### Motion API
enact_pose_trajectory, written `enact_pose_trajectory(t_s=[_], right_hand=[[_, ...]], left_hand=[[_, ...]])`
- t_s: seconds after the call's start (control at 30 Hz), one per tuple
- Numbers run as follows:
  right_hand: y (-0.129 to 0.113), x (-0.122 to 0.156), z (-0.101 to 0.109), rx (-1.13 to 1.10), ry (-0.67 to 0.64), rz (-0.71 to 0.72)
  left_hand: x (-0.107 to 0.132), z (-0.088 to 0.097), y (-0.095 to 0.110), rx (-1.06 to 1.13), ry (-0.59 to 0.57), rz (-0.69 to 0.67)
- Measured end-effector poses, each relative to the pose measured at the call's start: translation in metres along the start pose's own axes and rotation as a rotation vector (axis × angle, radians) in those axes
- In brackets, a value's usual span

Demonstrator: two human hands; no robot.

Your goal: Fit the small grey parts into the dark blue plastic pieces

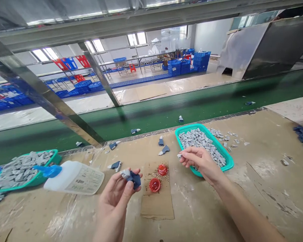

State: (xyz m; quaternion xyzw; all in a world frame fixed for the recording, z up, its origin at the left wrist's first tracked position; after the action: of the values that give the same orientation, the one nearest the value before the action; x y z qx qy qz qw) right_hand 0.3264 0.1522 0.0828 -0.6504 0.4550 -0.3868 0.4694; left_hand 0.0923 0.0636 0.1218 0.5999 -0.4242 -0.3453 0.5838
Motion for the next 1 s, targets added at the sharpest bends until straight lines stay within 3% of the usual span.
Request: enact_pose_trajectory(t_s=[0.17, 0.27, 0.4, 0.8, 1.0], right_hand=[[0.019, 0.001, -0.025, 0.137, -0.026, -0.026], [0.034, 0.001, -0.038, 0.244, 0.037, -0.006], [0.049, 0.002, -0.050, 0.283, 0.098, -0.010], [0.067, 0.001, -0.052, 0.024, 0.180, -0.152], [0.069, -0.001, -0.050, 0.086, 0.192, -0.126]], left_hand=[[0.016, 0.007, -0.029, 0.233, 0.180, 0.154], [0.019, 0.013, -0.042, 0.303, 0.223, 0.217], [0.020, 0.021, -0.049, 0.301, 0.234, 0.202], [0.023, 0.023, -0.054, 0.313, 0.239, 0.224], [0.024, 0.024, -0.053, 0.307, 0.256, 0.231]])
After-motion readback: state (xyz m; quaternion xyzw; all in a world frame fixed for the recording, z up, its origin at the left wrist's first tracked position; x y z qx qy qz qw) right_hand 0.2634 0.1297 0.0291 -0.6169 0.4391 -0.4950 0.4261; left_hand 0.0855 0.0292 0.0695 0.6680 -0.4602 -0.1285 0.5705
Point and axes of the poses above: each hand's wrist, its own x-axis away from the middle knuckle, its own z-axis out of the back of the hand, y = z × x, the point moved 2 cm from there along -x, towards the middle knuckle, and after that the axes turned 1 degree about -x, right-handed, at the moved point
